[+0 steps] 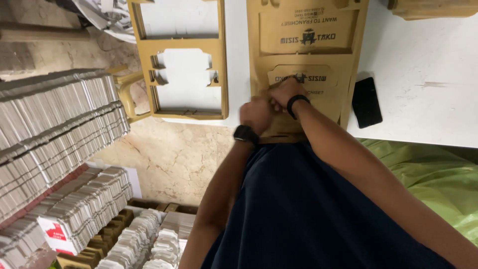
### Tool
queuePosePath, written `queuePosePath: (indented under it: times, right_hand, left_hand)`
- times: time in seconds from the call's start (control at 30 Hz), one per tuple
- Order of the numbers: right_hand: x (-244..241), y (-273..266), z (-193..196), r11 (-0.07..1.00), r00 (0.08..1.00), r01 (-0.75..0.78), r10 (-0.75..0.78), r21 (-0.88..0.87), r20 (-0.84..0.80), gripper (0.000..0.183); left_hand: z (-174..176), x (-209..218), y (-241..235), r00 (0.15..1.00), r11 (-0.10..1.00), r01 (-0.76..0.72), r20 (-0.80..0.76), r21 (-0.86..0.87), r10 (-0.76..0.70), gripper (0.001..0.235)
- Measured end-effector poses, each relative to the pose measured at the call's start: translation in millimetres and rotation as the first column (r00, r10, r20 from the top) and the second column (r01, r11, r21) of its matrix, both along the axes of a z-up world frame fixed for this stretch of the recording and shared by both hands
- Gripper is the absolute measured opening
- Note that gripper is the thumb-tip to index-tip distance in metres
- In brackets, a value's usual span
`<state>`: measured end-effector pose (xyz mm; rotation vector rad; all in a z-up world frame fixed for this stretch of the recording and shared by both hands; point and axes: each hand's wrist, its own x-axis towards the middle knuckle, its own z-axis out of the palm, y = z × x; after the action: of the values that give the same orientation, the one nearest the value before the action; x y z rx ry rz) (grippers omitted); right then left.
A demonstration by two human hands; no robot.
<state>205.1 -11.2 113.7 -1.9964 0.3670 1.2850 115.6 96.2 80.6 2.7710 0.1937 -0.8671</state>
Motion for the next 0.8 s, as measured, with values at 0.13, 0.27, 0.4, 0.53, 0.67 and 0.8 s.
queuePosePath:
  times: [0.13,0.27,0.4,0.53,0.67,0.8]
  right_hand:
    - [-4,-5,-39,0.994,0.995,-0.097,0.097,0.046,0.005,0.033]
    - [-13,-16,-9,0.990,0.994,-0.080,0.087,0.121,-0.062,0.039]
    - [-23,-18,-15,0.885,0.881,-0.462,0.465,0.055,-0.084,0.033]
    - [-30,-21,-37,0.900,0.900,-0.435,0.436,-0.027,0.003,0.031]
    - [-18,-9,14,0.925,0.923,-0.378,0.379,0.027,-0.069,0.036]
    - [-28,-11,-38,0.875,0.879,-0.476,0.472,-0.089,-0.063,0.030]
  left_hand:
    - [50,31,-4,0.988,0.988,-0.118,-0.115,-0.099,0.107,0.027]
    - [-3,-10,33,0.971,0.971,-0.227,-0.101,-0.075,0.219,0.036]
    - [2,-2,15,0.989,0.993,-0.089,-0.126,-0.081,0.079,0.038]
    - [50,15,10,0.935,0.911,-0.344,-0.177,-0.226,0.308,0.057]
    - [8,7,23,0.755,0.674,-0.654,-0.364,-0.344,0.546,0.076]
    - [19,24,-5,0.886,0.916,-0.391,-0.308,-0.093,0.347,0.045]
